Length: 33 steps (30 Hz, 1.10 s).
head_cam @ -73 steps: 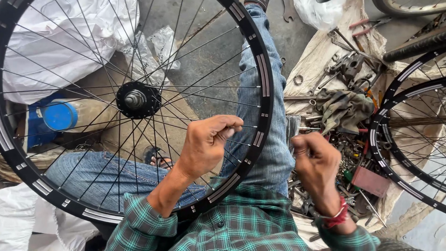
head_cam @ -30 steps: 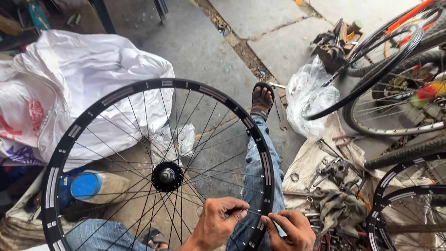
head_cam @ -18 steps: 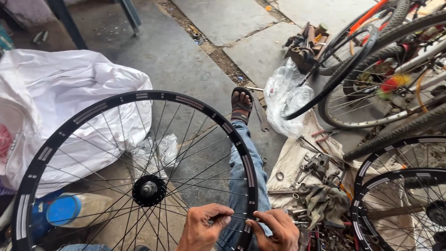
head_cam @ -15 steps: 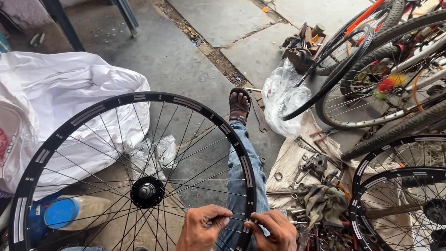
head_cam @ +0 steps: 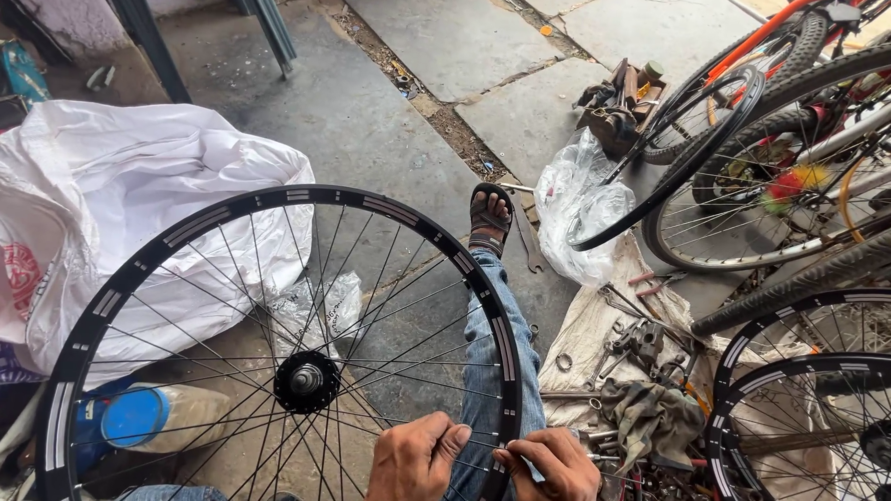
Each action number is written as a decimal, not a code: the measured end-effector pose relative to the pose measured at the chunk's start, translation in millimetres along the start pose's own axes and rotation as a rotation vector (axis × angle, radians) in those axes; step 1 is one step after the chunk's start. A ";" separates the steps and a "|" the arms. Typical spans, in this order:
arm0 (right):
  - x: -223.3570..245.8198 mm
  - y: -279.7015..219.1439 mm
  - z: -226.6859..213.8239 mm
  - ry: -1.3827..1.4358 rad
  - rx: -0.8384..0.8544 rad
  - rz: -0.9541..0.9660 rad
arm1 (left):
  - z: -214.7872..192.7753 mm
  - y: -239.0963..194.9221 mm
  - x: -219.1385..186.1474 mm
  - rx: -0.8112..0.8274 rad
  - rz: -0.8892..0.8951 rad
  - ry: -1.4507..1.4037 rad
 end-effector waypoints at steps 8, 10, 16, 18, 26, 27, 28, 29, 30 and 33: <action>-18.7 -6.8 5.2 0.071 0.088 0.044 | -3.9 -0.4 -4.7 -0.106 0.266 -0.200; -25.0 -9.7 9.3 0.079 0.127 0.014 | -4.0 -1.1 -2.8 -0.101 0.288 -0.243; -37.0 -16.7 16.8 0.141 0.279 0.032 | -11.0 -4.3 -5.8 -0.047 0.438 -0.345; -38.5 -16.4 14.8 0.129 0.346 0.083 | -15.8 -4.8 -13.6 -0.010 0.577 -0.312; -59.7 43.3 18.1 -0.244 0.155 0.211 | -36.8 -9.2 -9.6 -0.196 0.707 -0.323; -60.6 60.9 22.4 -0.129 0.090 0.156 | -37.6 -7.4 -6.6 -0.235 0.639 -0.388; -62.9 73.0 27.6 -0.084 0.112 0.211 | -38.9 -7.1 -2.8 -0.276 0.569 -0.449; -60.8 91.0 35.6 -0.139 0.092 0.105 | -40.2 -5.9 1.6 -0.278 0.489 -0.470; -56.3 105.9 43.0 -0.190 0.061 -0.008 | -42.1 -3.8 4.9 -0.281 0.423 -0.487; -53.3 121.7 54.8 -0.006 0.346 0.183 | -45.9 -9.5 2.1 -0.311 0.384 -0.509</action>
Point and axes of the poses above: each hand's wrist, its own y-axis towards the middle knuckle, its own z-axis out of the palm, x = y × z, the point moved 3 cm from there along y, towards the middle knuckle, and after that the axes turned 6 degrees about y, right-handed, at the moved point
